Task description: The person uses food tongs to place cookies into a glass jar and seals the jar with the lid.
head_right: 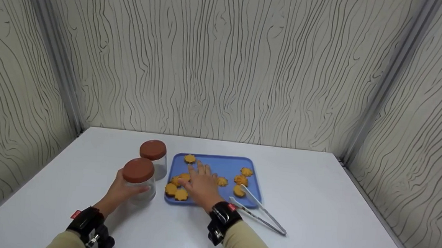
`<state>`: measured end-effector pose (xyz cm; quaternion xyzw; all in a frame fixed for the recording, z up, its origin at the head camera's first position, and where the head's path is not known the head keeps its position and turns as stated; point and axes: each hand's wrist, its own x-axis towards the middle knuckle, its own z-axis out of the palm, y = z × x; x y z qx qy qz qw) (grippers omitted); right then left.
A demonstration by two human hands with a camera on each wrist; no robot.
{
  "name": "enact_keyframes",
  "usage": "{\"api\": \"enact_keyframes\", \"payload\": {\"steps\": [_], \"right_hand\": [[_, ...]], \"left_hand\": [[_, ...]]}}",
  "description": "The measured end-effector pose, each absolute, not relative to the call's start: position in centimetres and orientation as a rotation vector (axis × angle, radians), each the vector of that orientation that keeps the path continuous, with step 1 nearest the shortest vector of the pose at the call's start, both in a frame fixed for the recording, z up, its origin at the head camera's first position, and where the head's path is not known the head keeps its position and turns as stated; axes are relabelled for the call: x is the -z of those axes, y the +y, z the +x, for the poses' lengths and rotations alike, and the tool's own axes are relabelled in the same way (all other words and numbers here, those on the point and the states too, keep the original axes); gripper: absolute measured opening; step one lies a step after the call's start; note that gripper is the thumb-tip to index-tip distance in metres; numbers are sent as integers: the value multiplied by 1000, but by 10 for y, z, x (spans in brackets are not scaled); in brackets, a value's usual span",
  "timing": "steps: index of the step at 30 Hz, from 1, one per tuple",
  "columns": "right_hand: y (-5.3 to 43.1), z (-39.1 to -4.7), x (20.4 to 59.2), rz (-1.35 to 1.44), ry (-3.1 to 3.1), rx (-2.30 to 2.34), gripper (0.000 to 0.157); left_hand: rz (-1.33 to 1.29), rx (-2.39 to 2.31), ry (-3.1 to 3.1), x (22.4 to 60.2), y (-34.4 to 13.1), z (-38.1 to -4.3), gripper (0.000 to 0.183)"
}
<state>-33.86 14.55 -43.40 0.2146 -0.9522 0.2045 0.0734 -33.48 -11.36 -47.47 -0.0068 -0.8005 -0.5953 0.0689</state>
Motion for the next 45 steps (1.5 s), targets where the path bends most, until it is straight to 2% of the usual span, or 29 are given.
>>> {"api": "enact_keyframes", "payload": {"steps": [17,29,45], "right_hand": [[123,-340,433,715,-2807,-583,61],[100,-341,426,764,-2768,-640,65],[45,-341,425,771,-2769,-590,74]], "left_hand": [[48,1732,-2420,481,-96,-345,101],[-9,1787,-2319,482,-89,-347,99],[-153,1706,-2318,492,-91,-346,96]]}}
